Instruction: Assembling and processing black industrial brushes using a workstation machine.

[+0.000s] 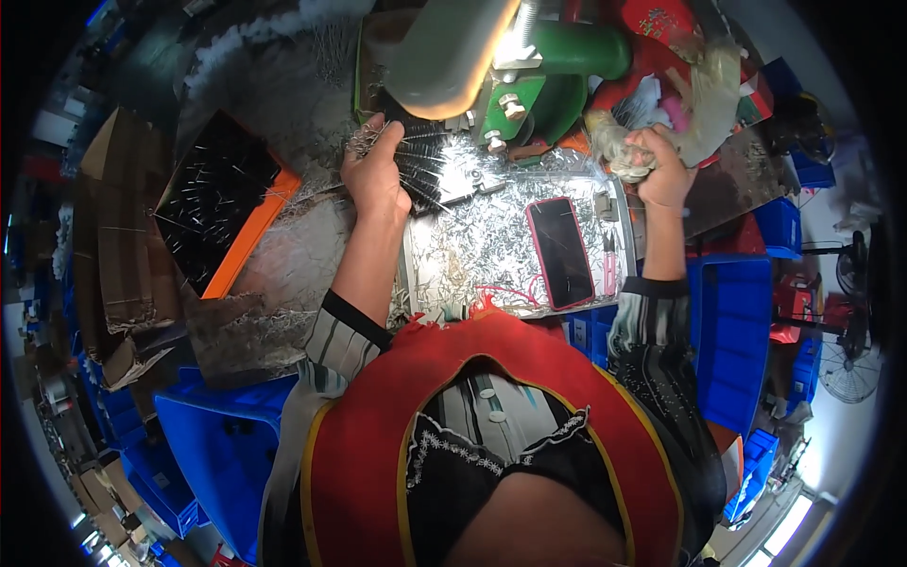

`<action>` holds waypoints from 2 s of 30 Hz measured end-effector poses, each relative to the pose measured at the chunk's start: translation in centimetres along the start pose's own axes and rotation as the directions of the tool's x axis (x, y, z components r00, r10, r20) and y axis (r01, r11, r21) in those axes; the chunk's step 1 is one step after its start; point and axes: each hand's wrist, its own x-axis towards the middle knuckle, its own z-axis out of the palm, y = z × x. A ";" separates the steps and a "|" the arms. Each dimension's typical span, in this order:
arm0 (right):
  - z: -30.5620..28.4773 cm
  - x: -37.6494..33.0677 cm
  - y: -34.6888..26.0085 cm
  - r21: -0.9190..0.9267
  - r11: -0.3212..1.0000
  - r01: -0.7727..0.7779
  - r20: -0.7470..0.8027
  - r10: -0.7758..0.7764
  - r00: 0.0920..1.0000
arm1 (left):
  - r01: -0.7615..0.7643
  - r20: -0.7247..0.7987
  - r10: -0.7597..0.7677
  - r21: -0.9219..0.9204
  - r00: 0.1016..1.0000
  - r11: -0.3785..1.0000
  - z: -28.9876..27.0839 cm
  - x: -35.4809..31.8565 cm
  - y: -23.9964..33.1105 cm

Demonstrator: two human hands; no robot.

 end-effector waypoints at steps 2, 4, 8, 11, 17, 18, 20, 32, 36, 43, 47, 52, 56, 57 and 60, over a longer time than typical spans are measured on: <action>0.3 0.2 -1.4 -0.059 0.995 -0.081 -0.058 0.078 0.995 | -0.039 -0.003 0.039 0.054 0.999 0.998 -0.2 -0.2 0.0; 1.6 0.6 -4.1 -0.170 0.963 -0.209 -0.127 0.189 0.974 | -0.086 0.008 0.085 0.120 0.996 0.989 -0.7 0.3 -0.3; 2.4 3.3 -9.3 -0.304 0.887 -0.348 0.002 0.366 0.931 | -0.108 -0.013 0.111 0.157 0.994 0.982 1.3 -0.5 0.2; 3.4 4.2 -10.0 -0.323 0.912 -0.253 0.029 0.277 0.960 | -0.112 -0.064 0.122 0.134 0.991 0.985 1.1 -0.2 -0.1; 0.2 -0.2 0.4 -0.163 0.975 0.151 -0.102 -0.169 0.980 | -0.073 -0.021 0.077 0.164 0.997 0.984 0.2 1.0 -0.4; 0.5 -0.5 0.3 -0.157 0.976 0.149 -0.090 -0.164 0.982 | -0.024 0.051 0.016 0.162 0.999 0.986 -0.5 1.1 -0.3; 1.3 -1.0 -0.2 0.033 0.999 0.003 -0.150 0.002 0.989 | 0.091 0.185 -0.135 0.230 0.973 0.969 -0.8 0.4 1.7; 1.9 1.5 -6.1 -0.259 0.937 -0.234 -0.121 0.208 0.970 | 0.206 0.215 -0.216 0.067 0.953 0.976 -2.6 0.6 0.7; 2.3 1.4 -6.0 -0.238 0.947 -0.217 -0.143 0.187 0.972 | 0.140 0.170 -0.140 0.012 0.975 0.990 -2.6 0.5 -0.2; 2.1 3.1 -8.3 -0.273 0.880 -0.389 -0.089 0.380 0.921 | 0.112 0.109 -0.116 0.047 0.987 0.993 -1.5 -0.3 0.0; 2.8 4.4 -10.0 -0.288 0.894 -0.344 0.083 0.381 0.921 | 0.112 0.130 -0.122 0.088 0.984 0.990 -1.3 -0.4 0.1; 4.2 1.7 -7.4 -0.292 0.926 -0.239 -0.145 0.204 0.968 | 0.090 0.108 -0.095 0.049 0.990 0.995 -1.7 -0.3 0.1; -0.2 -0.3 1.0 -0.160 0.973 0.166 0.071 -0.157 0.985 | 0.109 0.120 -0.115 0.056 0.986 0.992 -0.5 -0.7 0.3; -0.2 -0.2 1.0 -0.040 0.999 0.008 0.078 -0.005 0.997 | 0.119 0.092 -0.122 0.037 0.988 0.992 -0.8 -0.6 0.1; 0.6 0.2 -1.5 -0.087 0.985 -0.146 -0.162 0.130 0.978 | 0.063 0.027 -0.064 0.023 0.998 0.998 -1.5 0.2 -0.7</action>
